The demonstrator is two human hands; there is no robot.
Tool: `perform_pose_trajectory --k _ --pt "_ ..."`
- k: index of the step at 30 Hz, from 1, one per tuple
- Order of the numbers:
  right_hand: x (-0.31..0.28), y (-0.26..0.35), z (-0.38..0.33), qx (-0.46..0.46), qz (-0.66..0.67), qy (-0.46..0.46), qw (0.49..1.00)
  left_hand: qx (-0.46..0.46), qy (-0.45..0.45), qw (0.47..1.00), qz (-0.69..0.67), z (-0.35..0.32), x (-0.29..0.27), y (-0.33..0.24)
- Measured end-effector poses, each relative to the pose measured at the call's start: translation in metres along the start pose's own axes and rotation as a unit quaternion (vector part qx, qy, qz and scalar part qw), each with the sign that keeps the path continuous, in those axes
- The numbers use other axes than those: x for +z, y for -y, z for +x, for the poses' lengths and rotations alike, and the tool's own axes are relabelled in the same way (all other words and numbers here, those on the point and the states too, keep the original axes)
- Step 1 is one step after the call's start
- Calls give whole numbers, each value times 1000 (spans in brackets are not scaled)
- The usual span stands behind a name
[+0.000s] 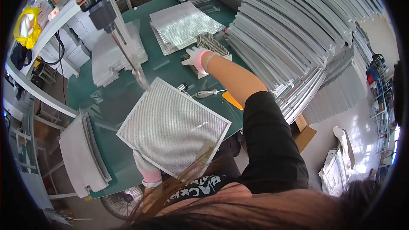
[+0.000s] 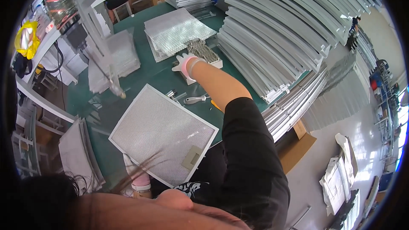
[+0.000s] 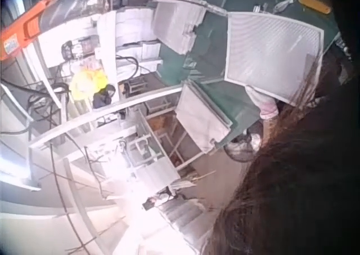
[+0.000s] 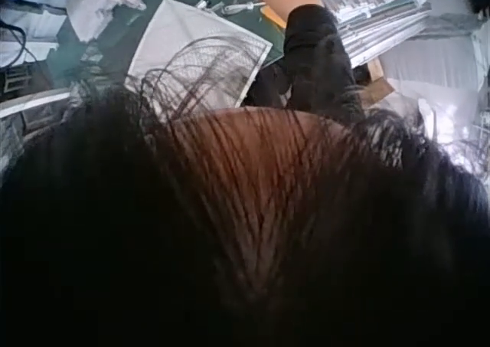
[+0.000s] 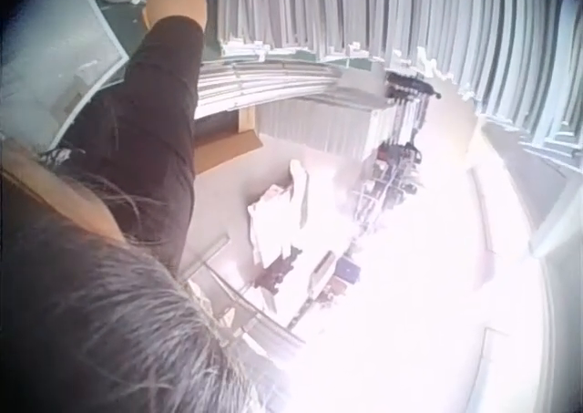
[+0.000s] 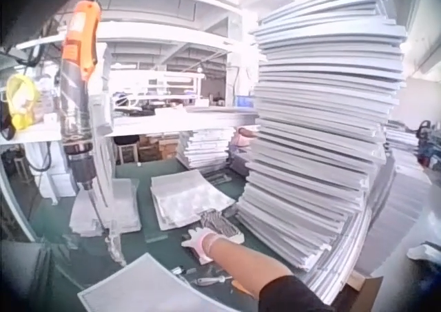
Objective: Assembling metal frames onto filter mesh panels using hand tools and power equipment.
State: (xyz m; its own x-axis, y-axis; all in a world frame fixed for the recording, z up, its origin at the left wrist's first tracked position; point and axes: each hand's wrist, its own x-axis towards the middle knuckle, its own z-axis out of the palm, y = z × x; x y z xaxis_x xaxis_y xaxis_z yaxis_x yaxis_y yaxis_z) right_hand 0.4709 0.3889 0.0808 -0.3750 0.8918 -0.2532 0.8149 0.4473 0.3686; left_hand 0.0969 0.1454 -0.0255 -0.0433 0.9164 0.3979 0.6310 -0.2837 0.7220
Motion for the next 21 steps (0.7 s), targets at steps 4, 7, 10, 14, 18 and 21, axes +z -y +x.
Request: perform_pose_trajectory --k 4,7,10,14,18,21 --pt "7 -2 1 54 18 -67 996 13 -17 999 28 -10 2 18" --pt "6 23 -47 128 124 -239 955 34 -16 998 56 -8 4 20" --pt "50 49 -143 137 187 -386 893 -76 3 969 -234 -11 16 35" --pt "95 101 -323 389 157 -447 790 -77 50 968 -233 -2 12 23" --pt "256 202 -499 812 50 -235 532 83 10 992 96 0 -4 9" --pt "405 302 -603 917 345 -75 185 244 -87 952 166 -1 10 -4"
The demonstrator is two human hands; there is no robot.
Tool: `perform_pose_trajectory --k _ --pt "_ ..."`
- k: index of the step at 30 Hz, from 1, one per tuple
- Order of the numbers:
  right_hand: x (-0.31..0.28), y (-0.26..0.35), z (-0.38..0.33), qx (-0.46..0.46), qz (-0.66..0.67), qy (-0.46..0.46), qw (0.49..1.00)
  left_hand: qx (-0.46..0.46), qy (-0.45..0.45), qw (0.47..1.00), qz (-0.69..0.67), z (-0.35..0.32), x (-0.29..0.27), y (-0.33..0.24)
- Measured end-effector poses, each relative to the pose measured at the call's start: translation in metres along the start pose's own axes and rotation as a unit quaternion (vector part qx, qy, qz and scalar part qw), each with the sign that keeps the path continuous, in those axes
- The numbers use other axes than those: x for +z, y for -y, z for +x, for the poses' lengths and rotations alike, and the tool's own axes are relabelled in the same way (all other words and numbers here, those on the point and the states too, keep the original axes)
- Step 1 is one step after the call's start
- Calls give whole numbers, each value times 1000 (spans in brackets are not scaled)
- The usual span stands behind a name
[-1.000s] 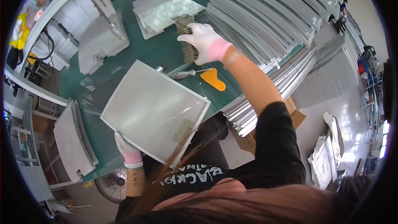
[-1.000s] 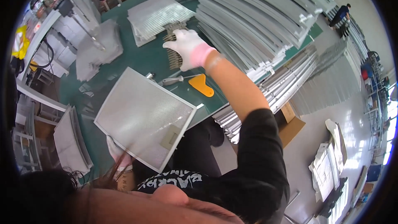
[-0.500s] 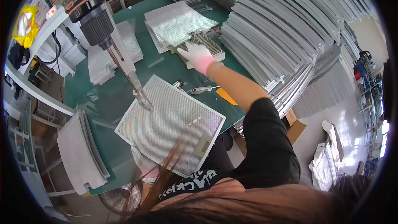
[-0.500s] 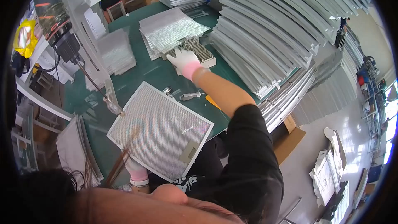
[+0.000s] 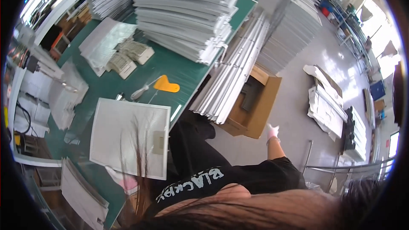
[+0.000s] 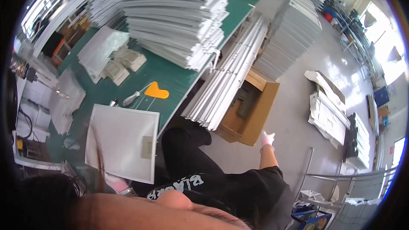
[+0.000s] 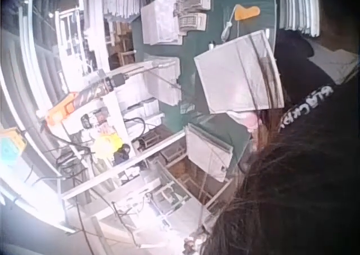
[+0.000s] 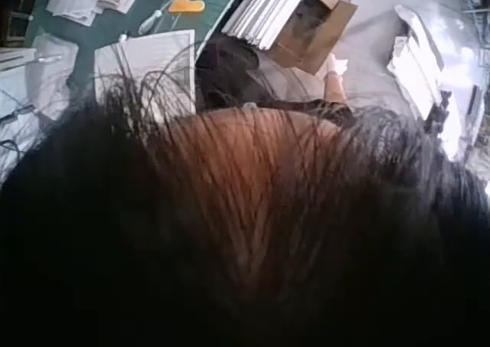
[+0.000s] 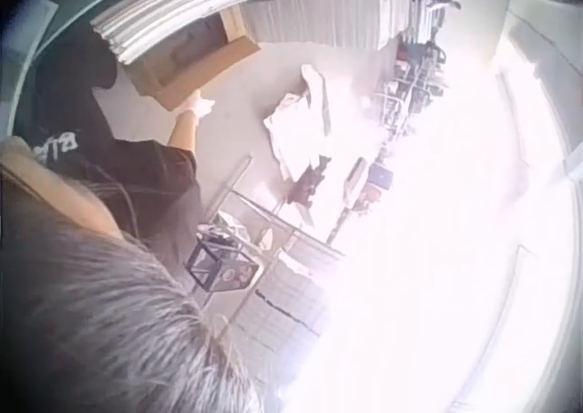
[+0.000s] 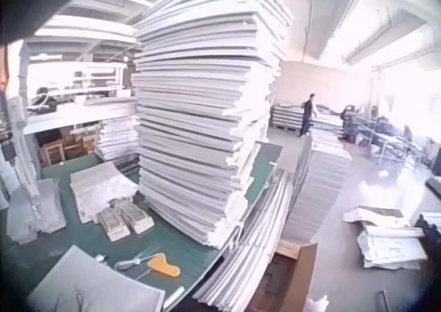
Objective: Assembling metal frames onto filter mesh panels using hand tools and power equipment.
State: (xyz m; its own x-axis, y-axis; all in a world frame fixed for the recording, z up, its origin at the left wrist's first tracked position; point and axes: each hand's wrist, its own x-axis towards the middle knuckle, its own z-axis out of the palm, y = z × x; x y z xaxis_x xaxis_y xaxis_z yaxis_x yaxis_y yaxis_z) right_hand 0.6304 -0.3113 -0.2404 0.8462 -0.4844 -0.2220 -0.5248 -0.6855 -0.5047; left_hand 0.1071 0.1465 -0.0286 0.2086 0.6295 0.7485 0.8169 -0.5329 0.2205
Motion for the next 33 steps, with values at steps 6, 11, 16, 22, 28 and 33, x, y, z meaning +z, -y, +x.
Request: perform_pose_trajectory --k 6,11,16,22,28,33 --pt "51 -19 -35 -102 306 315 893 -274 6 921 -277 10 5 -19" --pt "71 60 -89 -172 124 154 965 -503 11 737 -451 23 -4 -30" --pt "43 46 -100 -260 119 118 951 -528 20 715 -458 24 -11 -26" --pt "15 28 -94 -372 -12 215 903 -507 50 739 -440 23 -7 -20" --pt "24 30 -86 -371 10 194 908 -487 68 756 -432 19 -3 -15" --pt "47 7 -56 -416 58 167 892 -476 78 764 -429 16 -2 -12"
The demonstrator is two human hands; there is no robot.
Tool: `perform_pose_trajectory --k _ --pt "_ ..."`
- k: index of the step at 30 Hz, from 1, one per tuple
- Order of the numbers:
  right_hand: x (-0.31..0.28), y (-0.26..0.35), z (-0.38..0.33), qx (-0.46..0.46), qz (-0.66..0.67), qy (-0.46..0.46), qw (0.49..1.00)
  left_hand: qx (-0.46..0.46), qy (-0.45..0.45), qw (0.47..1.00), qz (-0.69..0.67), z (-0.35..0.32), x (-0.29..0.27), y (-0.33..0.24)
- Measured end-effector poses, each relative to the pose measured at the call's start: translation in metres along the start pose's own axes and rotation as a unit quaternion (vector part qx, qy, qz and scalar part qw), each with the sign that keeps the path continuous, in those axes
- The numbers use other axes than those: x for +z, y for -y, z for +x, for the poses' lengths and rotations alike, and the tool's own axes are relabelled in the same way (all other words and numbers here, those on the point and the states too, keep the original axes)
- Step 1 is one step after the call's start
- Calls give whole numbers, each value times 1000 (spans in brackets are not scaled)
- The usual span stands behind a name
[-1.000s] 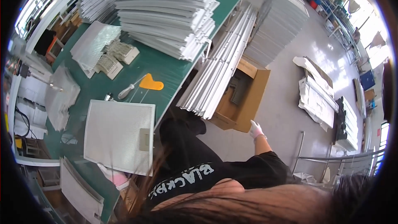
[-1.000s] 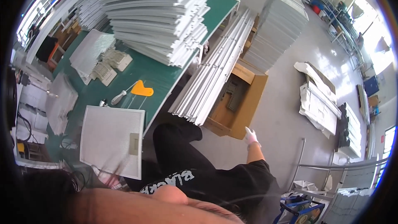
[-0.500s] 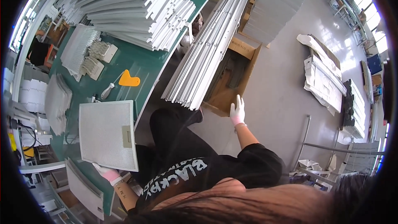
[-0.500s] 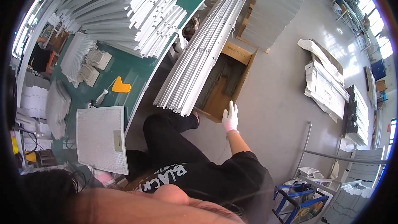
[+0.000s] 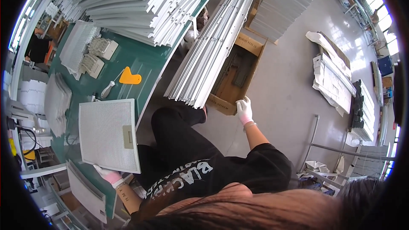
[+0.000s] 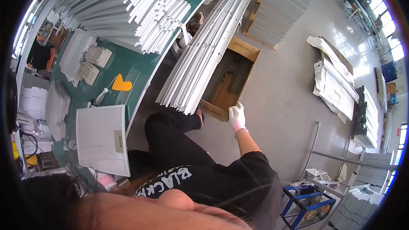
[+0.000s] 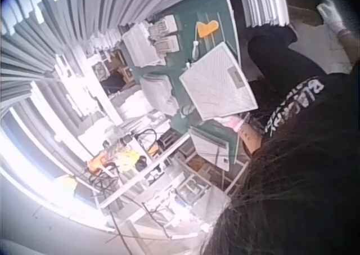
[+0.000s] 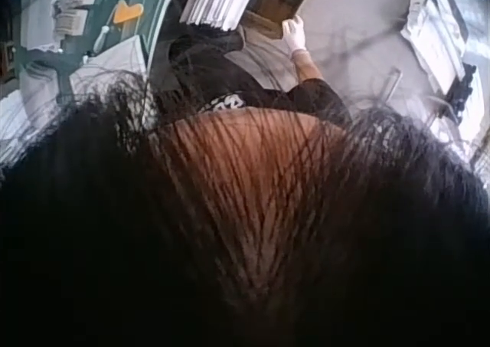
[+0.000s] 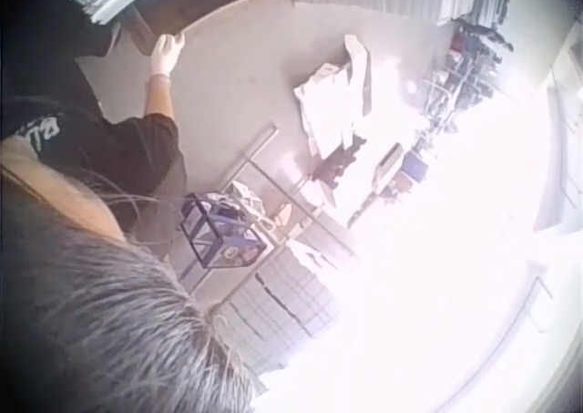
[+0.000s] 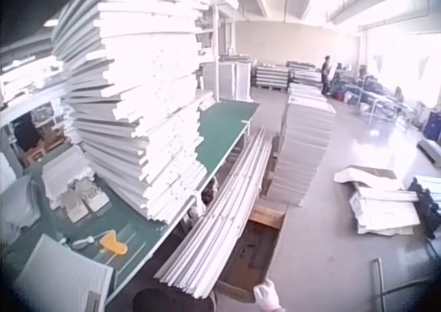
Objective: Assembling metal frames onto filter mesh panels using hand tools and power equipment.
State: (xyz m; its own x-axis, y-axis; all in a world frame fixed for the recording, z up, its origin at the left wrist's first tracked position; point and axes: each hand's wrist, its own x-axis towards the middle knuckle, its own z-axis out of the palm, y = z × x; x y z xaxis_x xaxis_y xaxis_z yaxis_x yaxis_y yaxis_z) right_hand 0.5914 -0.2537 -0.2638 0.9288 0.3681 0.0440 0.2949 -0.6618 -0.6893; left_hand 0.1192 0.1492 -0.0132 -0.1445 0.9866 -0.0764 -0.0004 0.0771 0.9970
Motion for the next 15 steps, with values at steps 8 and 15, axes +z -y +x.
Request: perform_pose_trajectory --k 8,15 --pt "-26 51 9 121 -110 51 985 22 -4 1000 15 -3 -12 -2" --pt "-19 99 12 111 -185 81 973 25 12 999 26 -1 -10 -1"
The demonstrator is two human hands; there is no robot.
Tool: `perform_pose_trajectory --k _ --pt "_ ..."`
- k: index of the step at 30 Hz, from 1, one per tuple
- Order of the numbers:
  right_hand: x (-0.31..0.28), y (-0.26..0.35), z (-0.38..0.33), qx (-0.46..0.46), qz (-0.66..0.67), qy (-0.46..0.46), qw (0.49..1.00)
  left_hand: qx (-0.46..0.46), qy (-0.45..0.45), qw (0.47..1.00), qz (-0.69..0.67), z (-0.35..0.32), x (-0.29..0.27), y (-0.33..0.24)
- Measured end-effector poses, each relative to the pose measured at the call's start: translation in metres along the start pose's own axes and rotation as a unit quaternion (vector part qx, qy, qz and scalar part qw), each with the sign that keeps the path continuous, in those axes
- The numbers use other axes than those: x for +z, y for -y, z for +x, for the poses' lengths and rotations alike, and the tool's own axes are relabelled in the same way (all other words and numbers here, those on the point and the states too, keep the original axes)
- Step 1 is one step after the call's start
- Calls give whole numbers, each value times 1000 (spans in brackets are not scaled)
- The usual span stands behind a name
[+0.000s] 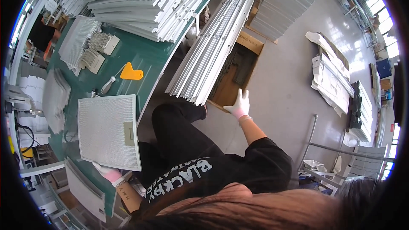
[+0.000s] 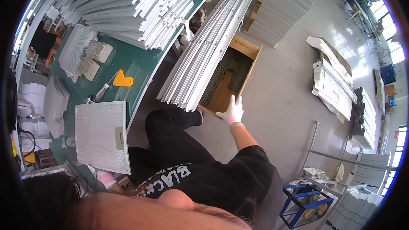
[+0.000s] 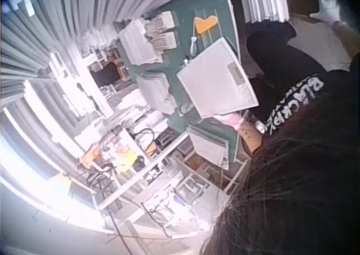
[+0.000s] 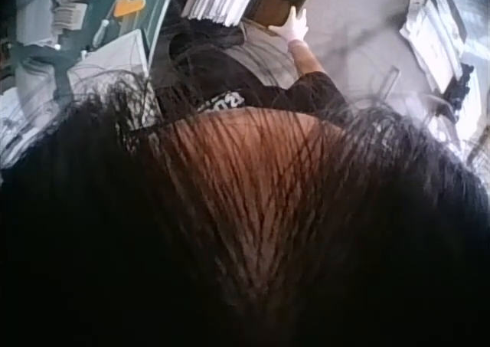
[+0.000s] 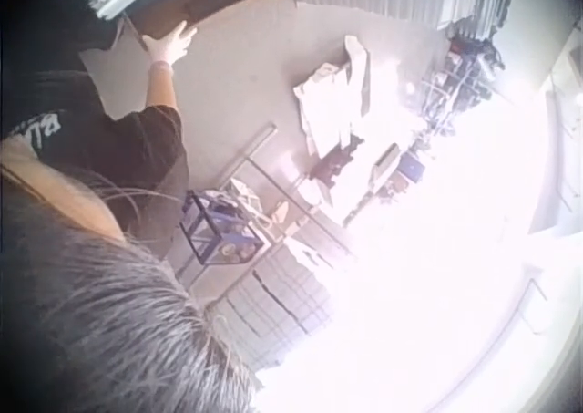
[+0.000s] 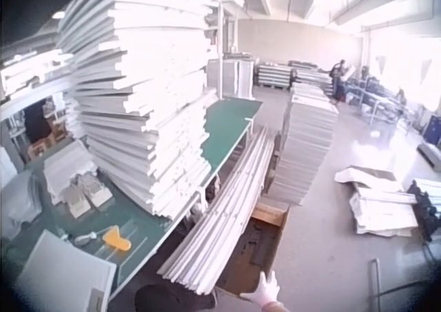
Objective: Assembling metal frames onto filter mesh panels using hand tools and power equipment.
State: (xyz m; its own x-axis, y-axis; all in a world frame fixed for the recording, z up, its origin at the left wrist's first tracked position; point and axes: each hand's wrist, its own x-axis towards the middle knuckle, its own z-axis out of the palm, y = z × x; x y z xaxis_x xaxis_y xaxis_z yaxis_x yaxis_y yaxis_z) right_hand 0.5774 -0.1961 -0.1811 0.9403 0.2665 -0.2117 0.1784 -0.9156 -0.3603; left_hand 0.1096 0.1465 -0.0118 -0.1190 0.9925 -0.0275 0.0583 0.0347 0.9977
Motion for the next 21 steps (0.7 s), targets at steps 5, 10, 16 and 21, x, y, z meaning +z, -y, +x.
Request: perform_pose_trajectory --k 5,10,16,21 --pt "85 3 2 -93 -13 162 982 -15 -37 999 -33 -7 19 -9" --pt "107 -2 10 -79 -34 127 988 33 -21 994 102 27 -35 37" --pt "67 -70 82 -8 217 163 962 50 -57 987 145 10 -26 3" --pt "-24 -37 39 -52 487 114 865 174 -17 916 361 -32 -2 -43"
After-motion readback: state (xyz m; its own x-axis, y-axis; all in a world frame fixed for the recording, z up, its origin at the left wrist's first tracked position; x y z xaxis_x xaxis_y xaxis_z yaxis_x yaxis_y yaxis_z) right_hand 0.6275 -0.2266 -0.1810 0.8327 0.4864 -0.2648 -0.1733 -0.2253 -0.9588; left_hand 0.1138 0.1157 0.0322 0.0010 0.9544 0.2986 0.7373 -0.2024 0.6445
